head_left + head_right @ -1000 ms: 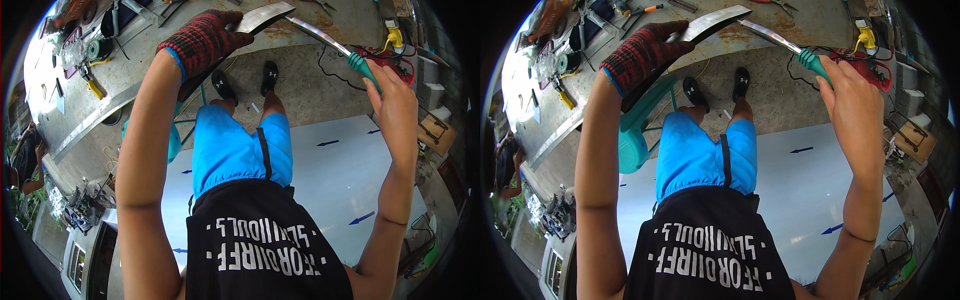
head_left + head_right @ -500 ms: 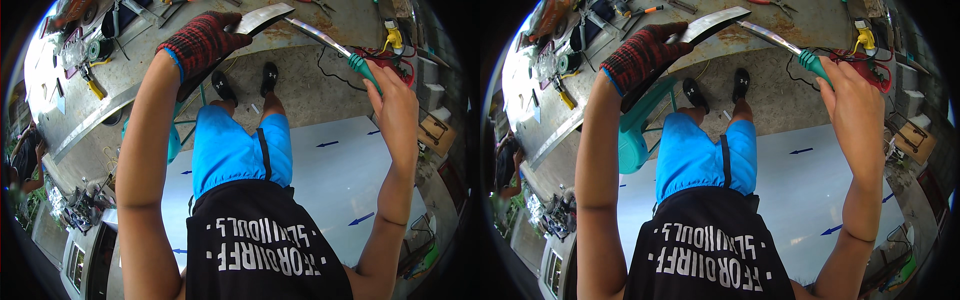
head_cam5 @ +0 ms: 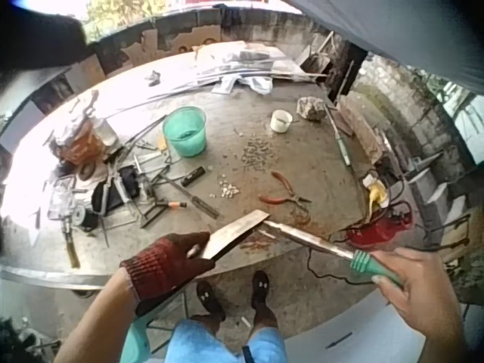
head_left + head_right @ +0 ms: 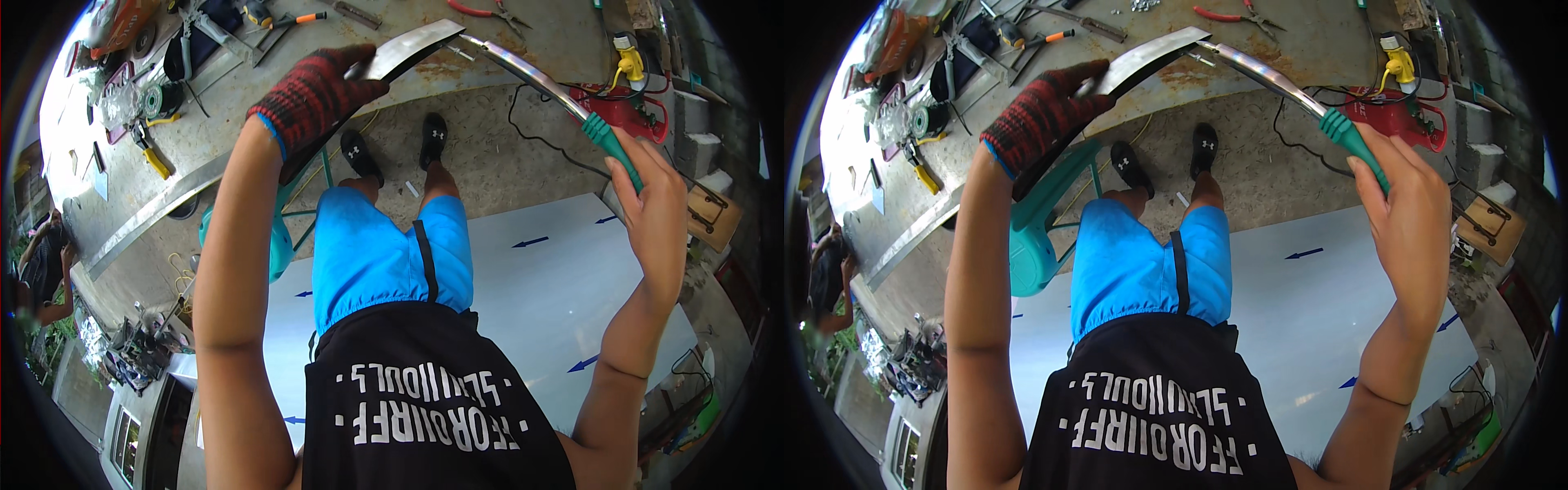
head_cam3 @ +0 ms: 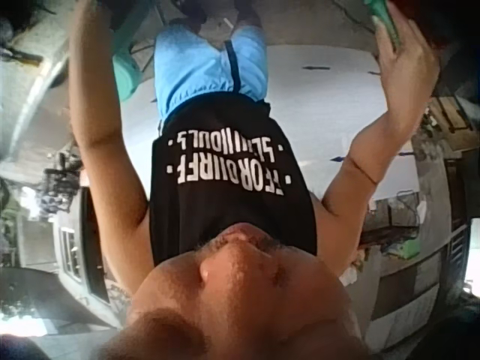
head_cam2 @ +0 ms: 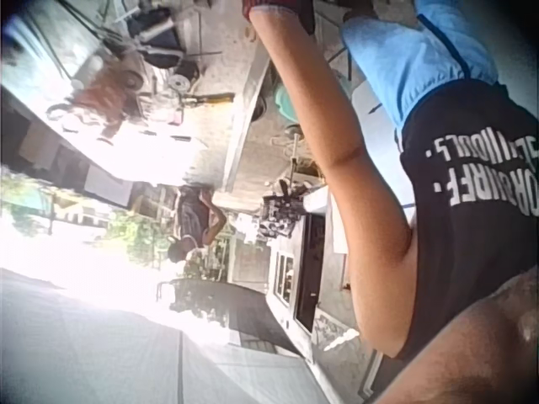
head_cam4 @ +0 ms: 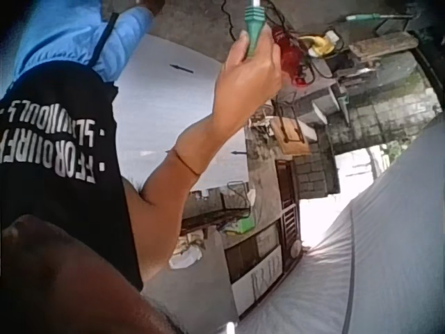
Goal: Soldering and joining components of a metal frame for sign assembly.
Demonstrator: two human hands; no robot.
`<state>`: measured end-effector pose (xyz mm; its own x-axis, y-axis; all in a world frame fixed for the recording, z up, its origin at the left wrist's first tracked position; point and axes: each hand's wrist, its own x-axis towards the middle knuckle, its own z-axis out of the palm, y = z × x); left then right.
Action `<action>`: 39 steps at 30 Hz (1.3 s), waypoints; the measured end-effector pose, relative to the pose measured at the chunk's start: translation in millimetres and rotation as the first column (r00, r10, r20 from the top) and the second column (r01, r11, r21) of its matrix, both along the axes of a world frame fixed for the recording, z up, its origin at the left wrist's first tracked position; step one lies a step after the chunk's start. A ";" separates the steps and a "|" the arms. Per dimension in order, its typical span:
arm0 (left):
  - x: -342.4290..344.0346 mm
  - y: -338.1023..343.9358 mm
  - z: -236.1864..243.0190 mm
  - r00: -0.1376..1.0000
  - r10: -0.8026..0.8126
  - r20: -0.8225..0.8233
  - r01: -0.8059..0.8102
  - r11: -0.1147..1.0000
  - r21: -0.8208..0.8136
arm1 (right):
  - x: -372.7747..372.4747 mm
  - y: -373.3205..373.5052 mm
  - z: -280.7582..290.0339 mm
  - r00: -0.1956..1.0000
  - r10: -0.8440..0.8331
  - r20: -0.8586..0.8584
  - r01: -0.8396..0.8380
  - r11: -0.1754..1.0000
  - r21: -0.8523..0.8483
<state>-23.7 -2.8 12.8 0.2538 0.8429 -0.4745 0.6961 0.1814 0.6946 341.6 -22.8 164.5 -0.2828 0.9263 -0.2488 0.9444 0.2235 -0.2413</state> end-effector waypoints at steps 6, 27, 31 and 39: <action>-8.2 -19.0 -16.2 0.986 0.053 0.160 -0.052 0.999 -0.009 | 33.2 -11.9 -1.8 0.919 -0.370 -0.136 0.378 0.925 0.031; 25.9 -37.2 50.7 0.844 0.323 0.429 -0.167 0.916 -0.364 | 94.6 97.7 -142.0 0.798 -0.368 -0.477 0.509 0.835 0.207; 31.2 -50.6 52.9 0.851 0.373 0.370 -0.241 0.903 -0.356 | 81.4 147.5 -199.4 0.804 -0.259 -0.536 0.477 0.819 0.319; 58.6 -64.7 68.0 0.658 0.612 0.438 -0.453 0.787 -0.419 | 55.4 244.8 -268.4 0.813 -0.344 -0.470 0.529 0.773 0.350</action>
<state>34.9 -67.5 80.8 0.0707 0.7821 -0.6192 -0.0416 0.6225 0.7815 397.0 222.0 -103.9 0.1998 0.9460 0.2553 0.8273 -0.0232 -0.5612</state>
